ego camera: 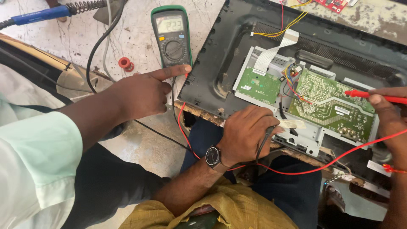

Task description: The person uses a multimeter to test points on a circuit board inside an open electronic device. They move the probes across different areas of the board while another person points at the multimeter display. The person then handles a small red circuit board and a ribbon cable.

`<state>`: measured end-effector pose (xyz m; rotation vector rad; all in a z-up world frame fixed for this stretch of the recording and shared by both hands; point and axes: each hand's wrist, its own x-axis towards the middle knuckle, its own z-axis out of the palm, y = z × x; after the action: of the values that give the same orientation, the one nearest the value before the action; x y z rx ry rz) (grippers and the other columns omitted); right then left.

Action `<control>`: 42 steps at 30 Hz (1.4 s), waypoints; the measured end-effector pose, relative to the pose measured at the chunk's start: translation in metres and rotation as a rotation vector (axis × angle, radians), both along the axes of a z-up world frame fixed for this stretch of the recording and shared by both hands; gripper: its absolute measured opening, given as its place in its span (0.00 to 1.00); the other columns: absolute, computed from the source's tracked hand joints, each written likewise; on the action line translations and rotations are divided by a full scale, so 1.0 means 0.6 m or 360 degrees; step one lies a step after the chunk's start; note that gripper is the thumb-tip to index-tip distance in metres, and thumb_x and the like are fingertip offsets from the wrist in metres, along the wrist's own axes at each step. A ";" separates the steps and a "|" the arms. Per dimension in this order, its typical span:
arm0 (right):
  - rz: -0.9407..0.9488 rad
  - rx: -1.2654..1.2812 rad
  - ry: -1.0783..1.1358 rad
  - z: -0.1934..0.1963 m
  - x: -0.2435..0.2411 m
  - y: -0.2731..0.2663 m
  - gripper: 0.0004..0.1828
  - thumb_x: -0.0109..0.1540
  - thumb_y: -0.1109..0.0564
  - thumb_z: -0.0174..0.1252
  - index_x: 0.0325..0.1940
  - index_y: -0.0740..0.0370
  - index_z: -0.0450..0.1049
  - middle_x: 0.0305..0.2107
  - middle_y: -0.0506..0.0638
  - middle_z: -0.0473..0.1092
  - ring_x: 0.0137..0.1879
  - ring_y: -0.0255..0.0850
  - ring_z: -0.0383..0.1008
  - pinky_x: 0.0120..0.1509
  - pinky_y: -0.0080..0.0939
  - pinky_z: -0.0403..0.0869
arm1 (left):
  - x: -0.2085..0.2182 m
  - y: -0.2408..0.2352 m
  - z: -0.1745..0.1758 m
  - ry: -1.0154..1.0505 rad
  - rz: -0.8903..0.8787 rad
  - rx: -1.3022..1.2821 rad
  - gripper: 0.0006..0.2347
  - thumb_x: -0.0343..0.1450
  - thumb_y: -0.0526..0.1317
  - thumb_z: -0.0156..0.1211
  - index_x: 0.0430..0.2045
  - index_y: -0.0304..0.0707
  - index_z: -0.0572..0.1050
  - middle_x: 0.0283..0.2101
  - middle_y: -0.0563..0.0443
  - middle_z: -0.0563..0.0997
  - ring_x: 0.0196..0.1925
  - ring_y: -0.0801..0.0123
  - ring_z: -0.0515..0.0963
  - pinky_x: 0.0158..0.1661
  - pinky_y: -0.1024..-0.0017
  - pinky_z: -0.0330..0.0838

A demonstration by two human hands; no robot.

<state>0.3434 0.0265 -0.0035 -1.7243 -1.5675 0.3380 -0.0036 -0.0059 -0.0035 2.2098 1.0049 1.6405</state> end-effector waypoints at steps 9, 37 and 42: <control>0.0187 0.0146 0.0097 0.006 -0.006 0.008 0.06 0.75 0.58 0.62 0.50 0.64 0.74 0.41 0.51 0.75 0.47 0.36 0.74 0.55 0.37 0.73 | -0.001 0.001 -0.001 -0.0005 -0.0022 0.0002 0.07 0.68 0.35 0.68 0.36 0.36 0.77 0.41 0.50 0.80 0.44 0.61 0.81 0.37 0.65 0.69; 0.0244 0.0204 0.0193 0.034 -0.036 0.005 0.02 0.74 0.64 0.62 0.49 0.65 0.76 0.41 0.51 0.75 0.47 0.34 0.74 0.58 0.33 0.73 | -0.001 0.001 0.002 -0.0021 -0.0035 0.0009 0.08 0.69 0.34 0.69 0.36 0.35 0.76 0.40 0.50 0.79 0.43 0.61 0.81 0.37 0.65 0.70; 0.0293 0.0305 0.0028 0.053 -0.049 -0.002 0.04 0.74 0.65 0.65 0.47 0.68 0.76 0.40 0.53 0.74 0.47 0.36 0.74 0.57 0.33 0.72 | -0.001 0.002 0.005 -0.0028 -0.0033 0.0011 0.08 0.69 0.34 0.70 0.37 0.35 0.76 0.41 0.50 0.79 0.43 0.60 0.81 0.38 0.65 0.70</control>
<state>0.3142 0.0254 0.0284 -1.4325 -1.6924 0.2832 -0.0041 -0.0050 -0.0008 2.1991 0.9701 1.6540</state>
